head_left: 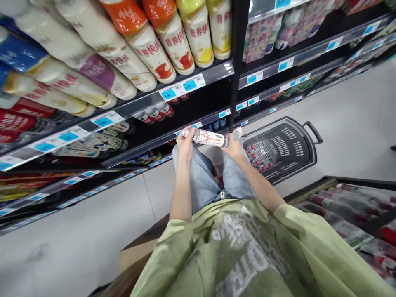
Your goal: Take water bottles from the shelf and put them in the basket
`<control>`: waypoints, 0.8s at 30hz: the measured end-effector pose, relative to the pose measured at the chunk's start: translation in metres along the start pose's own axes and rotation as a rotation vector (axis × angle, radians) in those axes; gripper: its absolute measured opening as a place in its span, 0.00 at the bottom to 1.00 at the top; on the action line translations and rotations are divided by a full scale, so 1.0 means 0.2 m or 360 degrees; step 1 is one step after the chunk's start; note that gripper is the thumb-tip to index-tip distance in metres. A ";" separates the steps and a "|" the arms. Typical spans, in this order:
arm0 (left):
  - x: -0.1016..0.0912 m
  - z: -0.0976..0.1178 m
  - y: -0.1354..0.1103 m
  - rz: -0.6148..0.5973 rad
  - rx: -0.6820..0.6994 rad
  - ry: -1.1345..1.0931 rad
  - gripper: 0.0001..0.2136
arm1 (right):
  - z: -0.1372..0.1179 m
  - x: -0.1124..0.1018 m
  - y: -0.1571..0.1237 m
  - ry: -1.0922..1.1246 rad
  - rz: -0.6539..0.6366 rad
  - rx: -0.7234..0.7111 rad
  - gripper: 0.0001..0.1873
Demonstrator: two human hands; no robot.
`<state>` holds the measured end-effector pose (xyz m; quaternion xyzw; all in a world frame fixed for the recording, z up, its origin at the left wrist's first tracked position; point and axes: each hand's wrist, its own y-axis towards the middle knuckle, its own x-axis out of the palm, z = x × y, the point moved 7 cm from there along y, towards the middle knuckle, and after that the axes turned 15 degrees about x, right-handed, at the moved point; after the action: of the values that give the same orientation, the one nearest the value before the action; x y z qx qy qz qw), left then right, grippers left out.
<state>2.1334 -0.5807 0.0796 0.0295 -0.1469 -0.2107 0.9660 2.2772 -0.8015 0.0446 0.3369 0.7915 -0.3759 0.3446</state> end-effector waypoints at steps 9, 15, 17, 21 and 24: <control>-0.01 0.05 0.01 0.0110 -0.0045 -0.0010 0.18 | -0.09 0.02 -0.04 -0.0263 -0.0066 -0.0066 0.32; 0.02 0.15 -0.04 0.0133 -0.0123 -0.0327 0.14 | -0.11 0.02 -0.07 -0.0289 -0.0086 -0.0166 0.35; 0.03 0.17 -0.05 0.0138 -0.0114 -0.0376 0.09 | -0.12 0.03 -0.08 -0.0323 -0.0108 -0.0217 0.37; 0.04 0.18 -0.06 0.0138 -0.0115 -0.0434 0.07 | -0.13 0.03 -0.09 -0.0344 -0.0124 -0.0237 0.39; 0.04 0.18 -0.06 0.0117 -0.0134 -0.0416 0.10 | -0.13 0.03 -0.09 -0.0376 -0.0126 -0.0228 0.38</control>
<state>2.1260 -0.5942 0.1142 -0.0440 -0.2635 -0.1831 0.9461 2.2519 -0.7867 0.0589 0.2333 0.7830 -0.3686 0.4434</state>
